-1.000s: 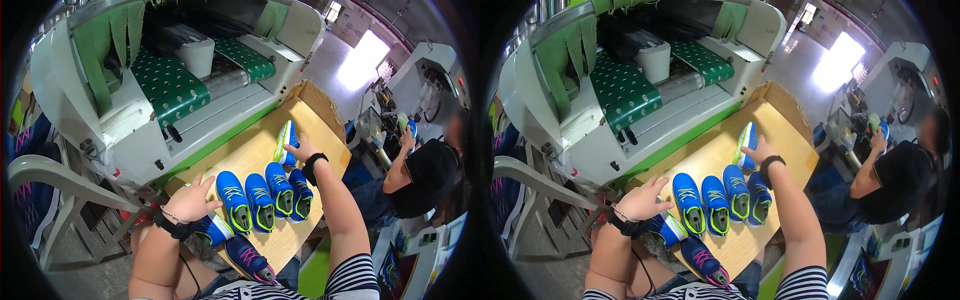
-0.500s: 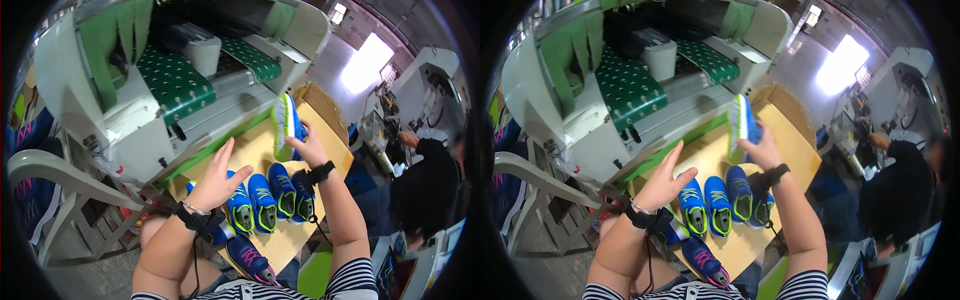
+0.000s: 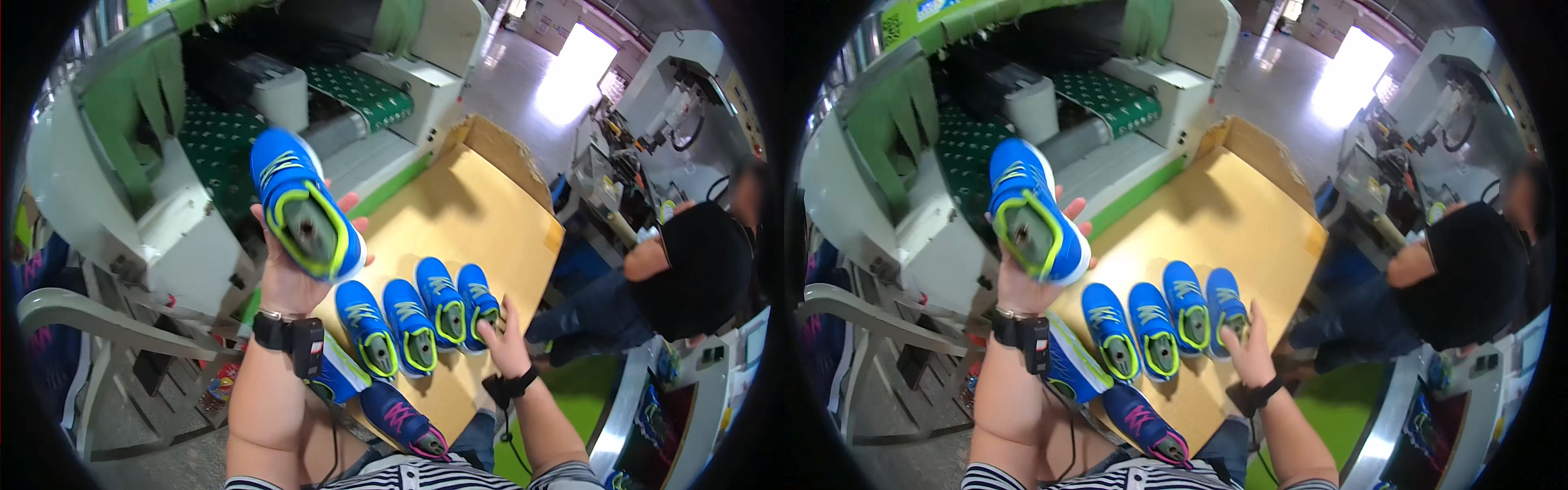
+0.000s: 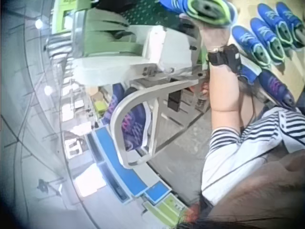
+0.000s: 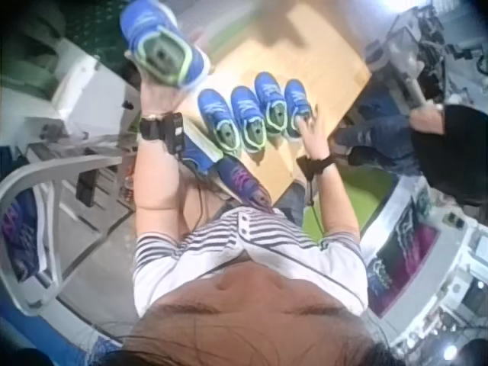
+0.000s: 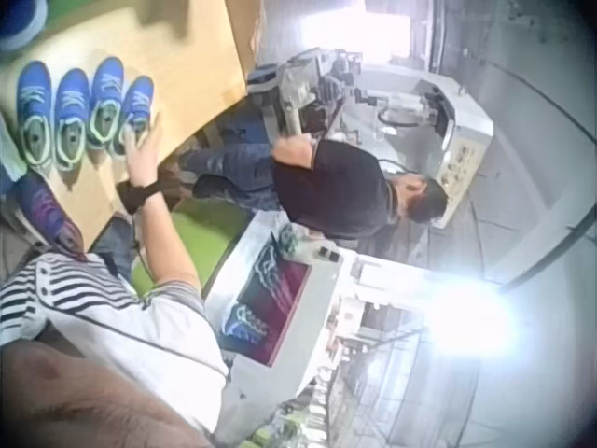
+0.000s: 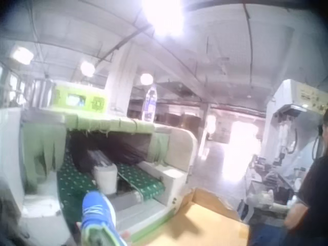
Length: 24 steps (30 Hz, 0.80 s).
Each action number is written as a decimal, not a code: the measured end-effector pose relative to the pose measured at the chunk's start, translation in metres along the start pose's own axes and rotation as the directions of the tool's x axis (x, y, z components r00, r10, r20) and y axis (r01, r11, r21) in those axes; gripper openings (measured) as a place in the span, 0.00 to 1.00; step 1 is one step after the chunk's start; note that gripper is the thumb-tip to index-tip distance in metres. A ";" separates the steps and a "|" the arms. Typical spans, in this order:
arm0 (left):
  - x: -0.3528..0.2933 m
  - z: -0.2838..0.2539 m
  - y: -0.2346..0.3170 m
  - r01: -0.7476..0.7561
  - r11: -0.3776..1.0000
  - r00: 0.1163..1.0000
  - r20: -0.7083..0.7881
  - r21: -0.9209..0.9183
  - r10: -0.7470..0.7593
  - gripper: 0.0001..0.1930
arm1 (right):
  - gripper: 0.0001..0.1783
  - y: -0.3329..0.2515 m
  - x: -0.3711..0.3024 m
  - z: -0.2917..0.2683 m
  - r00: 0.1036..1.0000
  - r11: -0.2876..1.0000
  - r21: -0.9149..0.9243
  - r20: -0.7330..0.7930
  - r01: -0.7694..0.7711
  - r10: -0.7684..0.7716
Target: The recorder is inspecting and moving shoes onto a conveyor belt for a quality control or manufacturing process.
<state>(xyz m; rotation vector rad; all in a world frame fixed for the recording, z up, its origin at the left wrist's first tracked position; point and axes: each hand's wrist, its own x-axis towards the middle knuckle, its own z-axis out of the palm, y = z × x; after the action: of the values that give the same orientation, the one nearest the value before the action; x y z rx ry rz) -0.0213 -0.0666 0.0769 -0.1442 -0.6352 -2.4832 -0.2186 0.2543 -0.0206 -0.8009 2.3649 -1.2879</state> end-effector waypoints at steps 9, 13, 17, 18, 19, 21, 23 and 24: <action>0.005 -0.023 -0.010 -0.139 0.981 0.951 -0.258 0.138 0.172 0.32 | 0.40 0.009 -0.024 0.045 0.979 0.982 0.180 -0.205 0.048 -0.011; 0.004 -0.016 0.011 -0.323 0.942 0.907 -0.255 0.092 0.336 0.30 | 0.39 0.003 -0.027 0.045 0.977 0.957 0.291 -0.201 -0.012 0.074; -0.003 -0.019 0.029 -0.234 0.971 0.971 -0.043 0.056 0.236 0.29 | 0.39 0.002 -0.024 0.043 0.967 0.966 0.259 -0.243 -0.011 0.076; -0.004 -0.026 0.028 -0.186 0.981 0.980 -0.066 0.062 0.190 0.28 | 0.39 0.001 -0.024 0.043 0.967 0.967 0.254 -0.246 -0.008 0.072; -0.005 -0.031 0.029 -0.138 0.988 0.985 -0.090 0.066 0.144 0.27 | 0.37 -0.002 -0.023 0.043 0.966 0.965 0.262 -0.246 -0.016 0.083; -0.009 -0.031 0.028 -0.183 0.980 0.975 -0.111 0.082 0.192 0.26 | 0.36 -0.001 -0.019 0.034 0.965 0.970 0.244 -0.248 -0.025 0.087; -0.012 -0.026 0.030 -0.234 0.966 0.961 -0.125 0.113 0.247 0.25 | 0.33 0.003 -0.007 0.022 0.949 0.872 0.490 -0.271 -0.007 0.160; -0.013 -0.023 0.034 -0.254 0.959 0.957 -0.112 0.125 0.268 0.25 | 0.31 0.000 0.000 0.014 0.954 0.837 0.547 -0.260 0.020 0.147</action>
<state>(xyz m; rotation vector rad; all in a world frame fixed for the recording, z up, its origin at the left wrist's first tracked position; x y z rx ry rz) 0.0092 -0.0955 0.0678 -0.0238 -0.6515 -2.1786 -0.2115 0.2452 -0.0281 -0.3633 2.0108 -2.0335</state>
